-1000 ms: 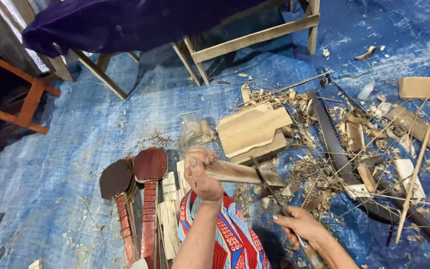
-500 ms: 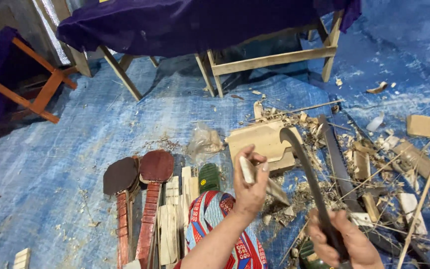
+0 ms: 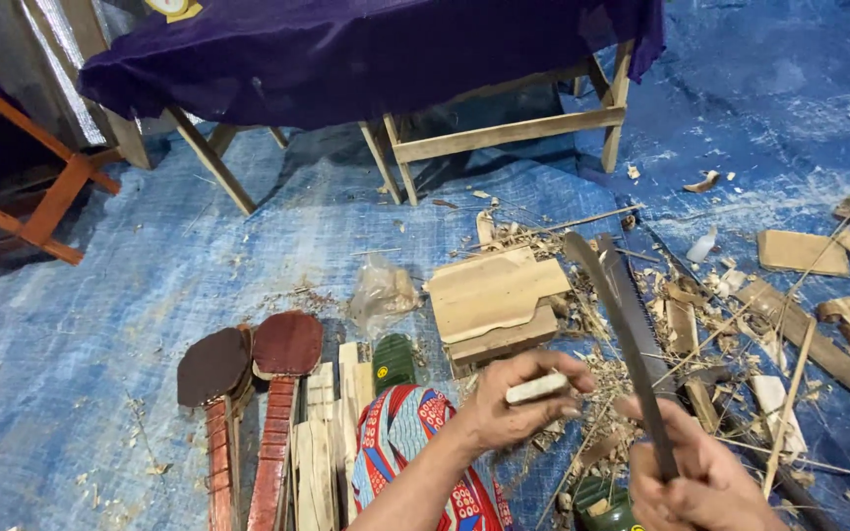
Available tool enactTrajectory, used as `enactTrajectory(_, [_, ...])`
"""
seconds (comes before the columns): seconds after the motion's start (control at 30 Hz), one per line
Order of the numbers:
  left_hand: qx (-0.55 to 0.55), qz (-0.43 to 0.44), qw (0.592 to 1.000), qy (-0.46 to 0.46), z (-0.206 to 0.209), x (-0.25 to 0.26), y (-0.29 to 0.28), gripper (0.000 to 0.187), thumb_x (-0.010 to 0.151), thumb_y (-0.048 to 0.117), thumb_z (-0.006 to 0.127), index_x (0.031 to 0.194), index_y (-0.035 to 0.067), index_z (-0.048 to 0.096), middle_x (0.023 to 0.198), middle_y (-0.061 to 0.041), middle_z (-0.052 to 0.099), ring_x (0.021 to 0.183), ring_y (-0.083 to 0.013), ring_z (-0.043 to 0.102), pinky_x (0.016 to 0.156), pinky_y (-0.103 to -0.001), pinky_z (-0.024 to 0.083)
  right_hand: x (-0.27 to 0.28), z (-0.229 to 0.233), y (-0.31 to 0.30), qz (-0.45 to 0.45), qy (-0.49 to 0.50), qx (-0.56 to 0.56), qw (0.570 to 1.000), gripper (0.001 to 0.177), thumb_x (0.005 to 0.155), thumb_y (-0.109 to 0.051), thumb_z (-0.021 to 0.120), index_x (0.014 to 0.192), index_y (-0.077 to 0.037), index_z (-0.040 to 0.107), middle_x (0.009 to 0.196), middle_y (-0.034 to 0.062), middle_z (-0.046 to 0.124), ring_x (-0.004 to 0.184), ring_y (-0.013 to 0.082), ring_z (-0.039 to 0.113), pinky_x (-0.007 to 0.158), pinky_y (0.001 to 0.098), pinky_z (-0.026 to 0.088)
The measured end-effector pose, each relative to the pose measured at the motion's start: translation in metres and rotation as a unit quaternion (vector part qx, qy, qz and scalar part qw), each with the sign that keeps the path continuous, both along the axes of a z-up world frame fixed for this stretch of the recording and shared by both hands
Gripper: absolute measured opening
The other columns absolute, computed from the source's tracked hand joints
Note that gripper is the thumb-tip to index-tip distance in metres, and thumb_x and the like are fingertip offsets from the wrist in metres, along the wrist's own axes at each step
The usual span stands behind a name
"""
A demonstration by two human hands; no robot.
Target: Shape and cut wooden components for stringed instruments using a saw and a drawknife.
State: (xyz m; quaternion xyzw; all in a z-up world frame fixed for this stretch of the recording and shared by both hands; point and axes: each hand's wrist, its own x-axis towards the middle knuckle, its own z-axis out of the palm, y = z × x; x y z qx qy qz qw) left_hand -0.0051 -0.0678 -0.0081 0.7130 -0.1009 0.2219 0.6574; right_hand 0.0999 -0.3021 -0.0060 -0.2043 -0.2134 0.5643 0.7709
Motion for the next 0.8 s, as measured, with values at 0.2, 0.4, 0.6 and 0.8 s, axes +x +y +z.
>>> enactTrajectory(0.2, [0.060,-0.017,0.997,0.044,-0.001,-0.003,-0.014,0.034,0.096,0.023,0.074,0.129,0.015,0.066,0.128,-0.006,0.071,0.116,-0.0208,0.070,0.103,-0.034,0.058,-0.015,0.010,0.000,-0.026,-0.032,-0.230,0.972,0.101,0.073,-0.002,0.084,0.161,-0.030,0.045,0.061,0.0146,0.061,0.037,0.0194,0.045,0.038,0.0345,0.030])
enactTrajectory(0.4, [0.062,-0.031,0.998,0.010,-0.015,0.001,-0.015,0.030,0.103,0.027,0.068,0.127,0.009,0.066,0.116,-0.011,0.070,0.099,-0.0225,0.070,0.085,-0.034,0.058,-0.014,-0.020,-0.004,-0.018,-0.112,-0.188,0.975,0.103,0.079,0.003,0.080,0.166,-0.022,0.030,0.062,0.0125,0.051,0.045,0.0195,0.049,0.043,0.0321,0.029])
enactTrajectory(0.6, [0.083,-0.002,0.996,0.031,-0.005,0.002,-0.015,0.029,0.101,0.018,0.070,0.129,0.011,0.066,0.113,-0.009,0.070,0.099,-0.0168,0.069,0.085,-0.032,0.055,-0.019,-0.012,-0.004,-0.036,-0.111,-0.240,0.964,0.102,0.077,0.005,0.078,0.166,-0.027,0.038,0.065,0.0120,0.046,0.046,0.0179,0.041,0.044,0.0321,0.025])
enactTrajectory(0.8, [0.121,-0.015,0.992,-0.021,0.006,0.005,-0.014,0.025,0.103,0.025,0.067,0.123,0.008,0.066,0.112,-0.009,0.071,0.098,-0.0211,0.071,0.087,-0.032,0.057,-0.026,0.002,-0.006,-0.064,-0.107,-0.287,0.950,0.095,0.078,0.004,0.075,0.164,-0.025,0.048,0.064,0.0097,0.046,0.045,0.0163,0.040,0.047,0.0318,0.023])
